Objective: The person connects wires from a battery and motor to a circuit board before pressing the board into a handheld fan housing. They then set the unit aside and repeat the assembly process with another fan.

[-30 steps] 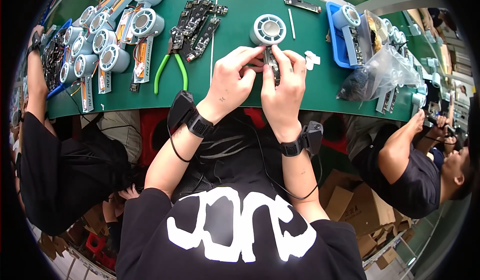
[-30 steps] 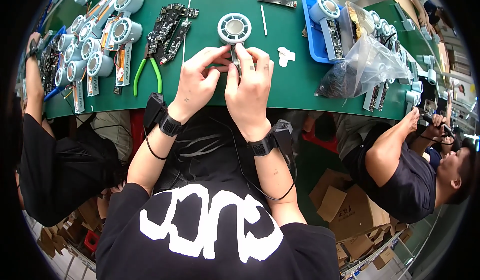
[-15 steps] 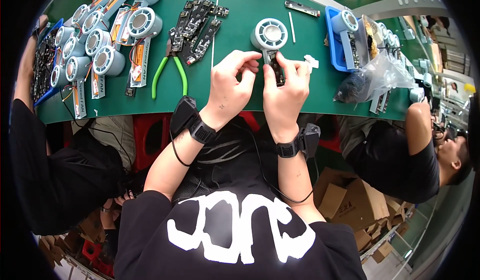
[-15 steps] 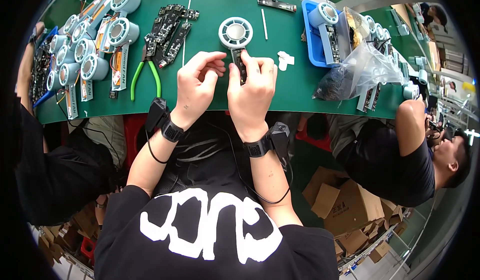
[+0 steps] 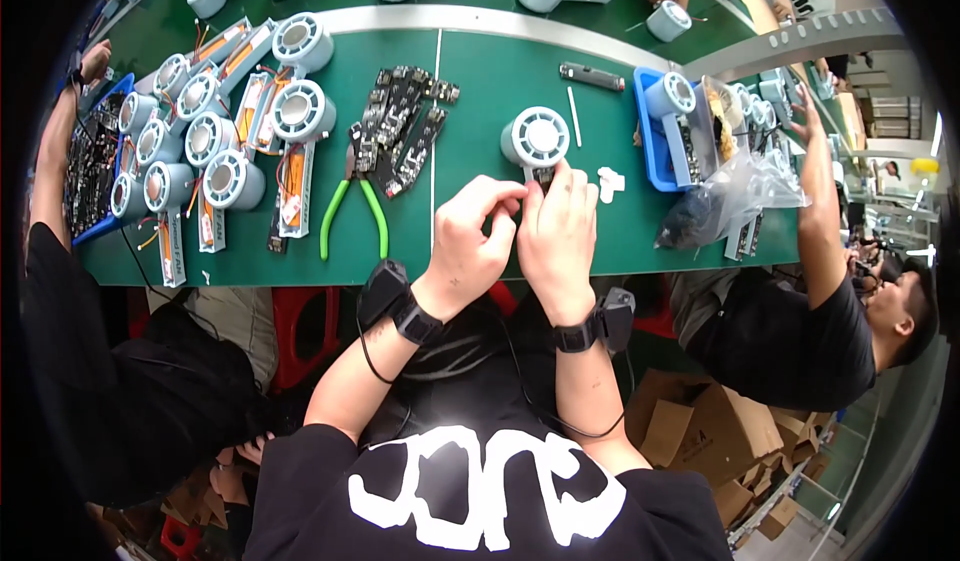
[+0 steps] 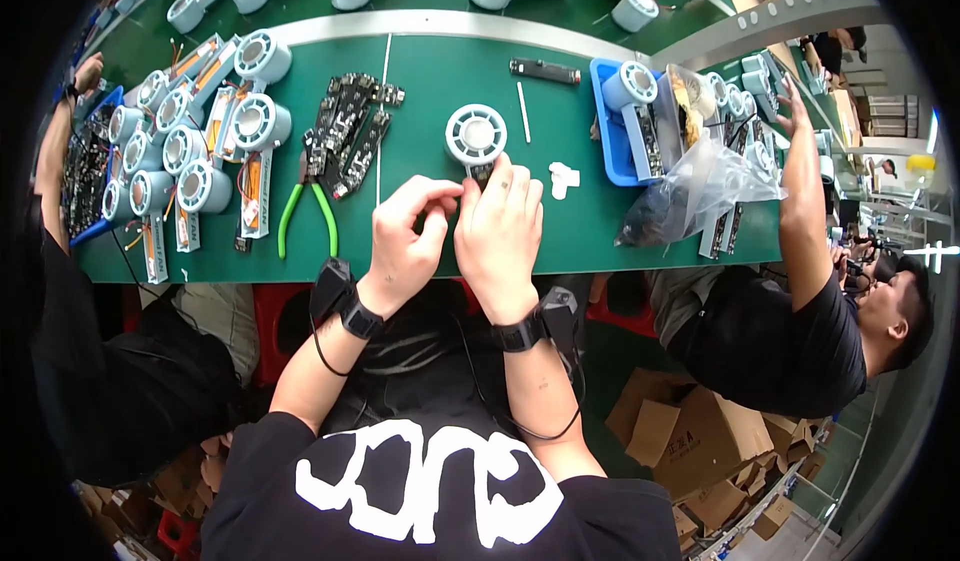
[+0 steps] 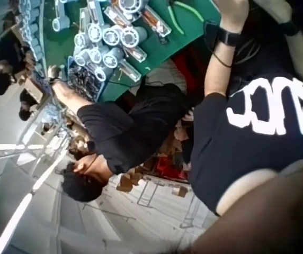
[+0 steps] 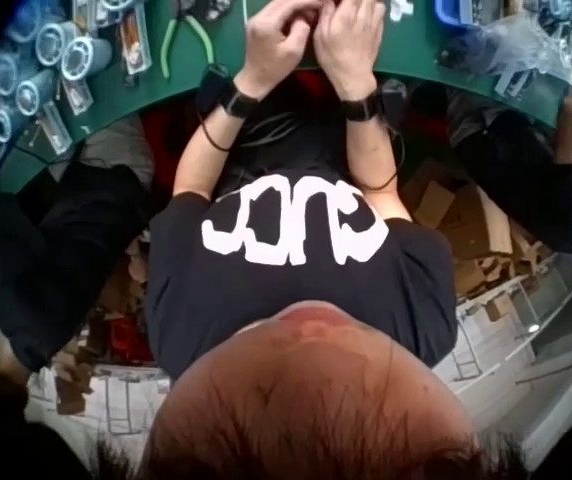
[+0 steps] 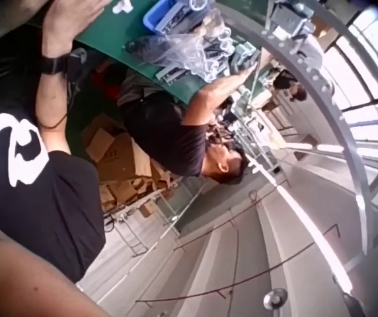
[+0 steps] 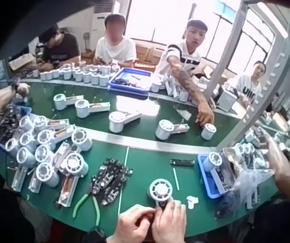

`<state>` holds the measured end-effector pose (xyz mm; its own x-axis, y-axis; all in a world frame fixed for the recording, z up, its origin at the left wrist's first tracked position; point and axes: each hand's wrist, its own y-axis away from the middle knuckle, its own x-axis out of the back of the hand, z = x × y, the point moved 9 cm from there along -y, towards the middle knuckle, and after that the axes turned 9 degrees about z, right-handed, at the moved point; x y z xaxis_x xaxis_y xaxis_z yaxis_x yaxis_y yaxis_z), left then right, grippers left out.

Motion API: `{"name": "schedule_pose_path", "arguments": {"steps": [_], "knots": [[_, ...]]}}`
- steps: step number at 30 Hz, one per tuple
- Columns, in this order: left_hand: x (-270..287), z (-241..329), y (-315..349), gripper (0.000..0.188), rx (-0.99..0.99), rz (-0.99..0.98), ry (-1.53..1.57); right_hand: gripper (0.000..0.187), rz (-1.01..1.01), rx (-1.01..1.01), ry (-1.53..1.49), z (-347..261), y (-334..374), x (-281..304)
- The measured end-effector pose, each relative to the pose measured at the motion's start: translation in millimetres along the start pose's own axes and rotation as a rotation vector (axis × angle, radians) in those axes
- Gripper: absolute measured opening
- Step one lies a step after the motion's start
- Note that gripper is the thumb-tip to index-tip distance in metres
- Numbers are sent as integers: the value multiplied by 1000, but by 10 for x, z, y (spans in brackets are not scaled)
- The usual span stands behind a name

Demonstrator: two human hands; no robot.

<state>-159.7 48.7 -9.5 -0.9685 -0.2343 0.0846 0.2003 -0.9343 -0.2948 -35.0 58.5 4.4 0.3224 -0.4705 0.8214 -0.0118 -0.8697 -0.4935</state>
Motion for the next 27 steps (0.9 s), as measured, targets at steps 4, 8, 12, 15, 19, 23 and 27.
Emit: {"name": "schedule_pose_path", "arguments": {"steps": [4, 8, 12, 15, 19, 23, 27], "knots": [[8, 143, -169, 24, -25, 24, 13, 46, -140, -30, 38, -72, -212, 32], [-6, 263, -265, 22, -61, 38, 8, 44, -195, -57, 100, -99, -354, 106], [-29, 398, -323, 19, -57, 24, 12, 46, -209, -105, -23, -14, -407, 99], [-16, 463, -341, 19, -71, 46, -3, 44, -168, -72, -164, -5, -431, 181], [-11, 543, -386, 17, -36, 48, -6, 45, -165, -47, -272, 44, -703, 354], [16, 665, -458, 17, -33, 65, 1, 46, -187, -75, -306, 37, -1206, 525], [-13, 706, -527, 15, -31, 75, 6, 48, -100, -34, -345, 126, -1881, 686]]}}
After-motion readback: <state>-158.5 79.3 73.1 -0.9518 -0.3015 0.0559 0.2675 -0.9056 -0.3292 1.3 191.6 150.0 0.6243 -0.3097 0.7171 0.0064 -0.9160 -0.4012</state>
